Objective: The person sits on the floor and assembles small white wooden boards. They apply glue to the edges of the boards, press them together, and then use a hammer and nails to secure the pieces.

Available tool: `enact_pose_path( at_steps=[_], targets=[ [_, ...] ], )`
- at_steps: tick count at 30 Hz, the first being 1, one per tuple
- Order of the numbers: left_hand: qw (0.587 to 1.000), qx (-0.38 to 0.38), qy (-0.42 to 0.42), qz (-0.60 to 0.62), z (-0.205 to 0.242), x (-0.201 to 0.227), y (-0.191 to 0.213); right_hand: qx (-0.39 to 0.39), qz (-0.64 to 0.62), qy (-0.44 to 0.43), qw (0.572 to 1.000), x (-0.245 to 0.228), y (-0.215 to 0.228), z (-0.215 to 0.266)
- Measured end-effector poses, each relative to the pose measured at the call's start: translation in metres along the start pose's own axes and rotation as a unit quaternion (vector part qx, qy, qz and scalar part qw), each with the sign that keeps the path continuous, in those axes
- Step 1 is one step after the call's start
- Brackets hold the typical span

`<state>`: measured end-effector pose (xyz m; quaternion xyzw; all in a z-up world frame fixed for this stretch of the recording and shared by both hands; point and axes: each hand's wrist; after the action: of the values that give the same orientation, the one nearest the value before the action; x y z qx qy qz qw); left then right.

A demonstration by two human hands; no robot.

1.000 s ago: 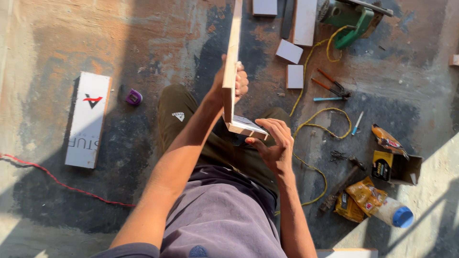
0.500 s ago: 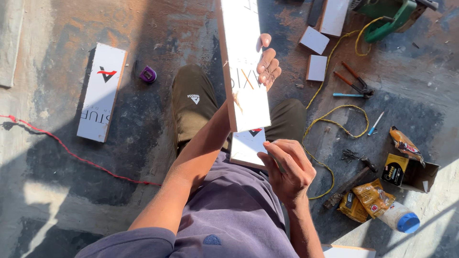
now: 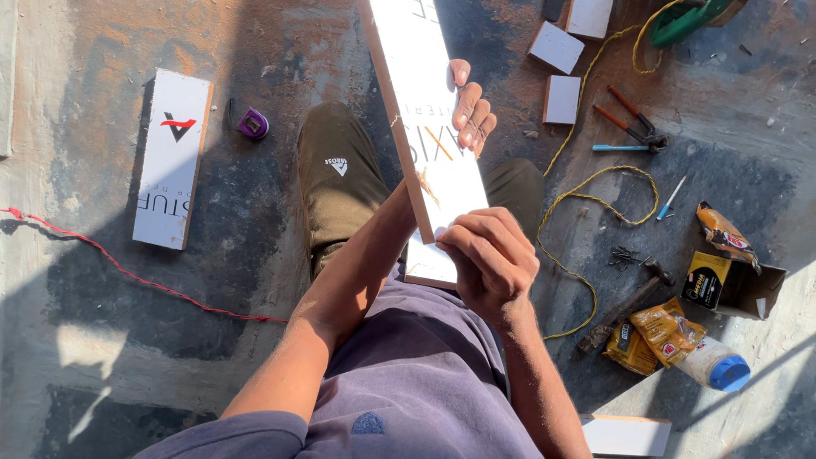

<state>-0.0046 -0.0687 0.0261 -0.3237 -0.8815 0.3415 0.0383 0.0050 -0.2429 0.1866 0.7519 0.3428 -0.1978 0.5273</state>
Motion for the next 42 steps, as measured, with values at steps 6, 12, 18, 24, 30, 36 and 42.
enact_pose_path(
  at_steps=[6, 12, 18, 24, 30, 36, 42],
  targets=[
    [0.998, 0.069, 0.01, -0.001, -0.008, -0.003, -0.026, 0.053, -0.028, -0.163, 0.985, 0.023, -0.008, 0.016],
    [0.999, 0.022, 0.029, -0.008, -0.027, -0.001, -0.033, 0.159, -0.099, -0.34, 0.921, 0.034, 0.029, 0.026],
    [0.998, -0.037, 0.051, -0.008, -0.026, -0.008, -0.024, -0.005, 0.024, -0.085, 0.996, -0.001, 0.027, 0.031],
    [0.999, -0.018, 0.048, -0.014, -0.028, -0.006, -0.033, 0.025, 0.009, -0.032, 0.999, -0.005, 0.008, 0.009],
    [0.985, 0.093, 0.068, -0.131, -0.014, 0.003, -0.039, 0.018, -0.108, -0.148, 0.983, 0.002, 0.006, 0.028],
    [0.961, 0.023, 0.119, -0.248, -0.05, 0.02, -0.048, 0.116, -0.27, -0.336, 0.895, 0.014, -0.023, 0.042],
    [0.896, 0.012, 0.241, -0.374, -0.033, 0.055, -0.054, 0.268, -0.756, -0.328, 0.499, 0.029, -0.02, 0.046]
  ],
)
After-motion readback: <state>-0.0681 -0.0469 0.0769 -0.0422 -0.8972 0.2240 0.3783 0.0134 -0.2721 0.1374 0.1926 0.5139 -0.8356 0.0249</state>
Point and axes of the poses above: each hand's wrist, its own z-axis away from the middle knuckle, its own y-axis out of the back of the hand, x = y × z, and after that the axes turned 11 degrees about -x, right-handed
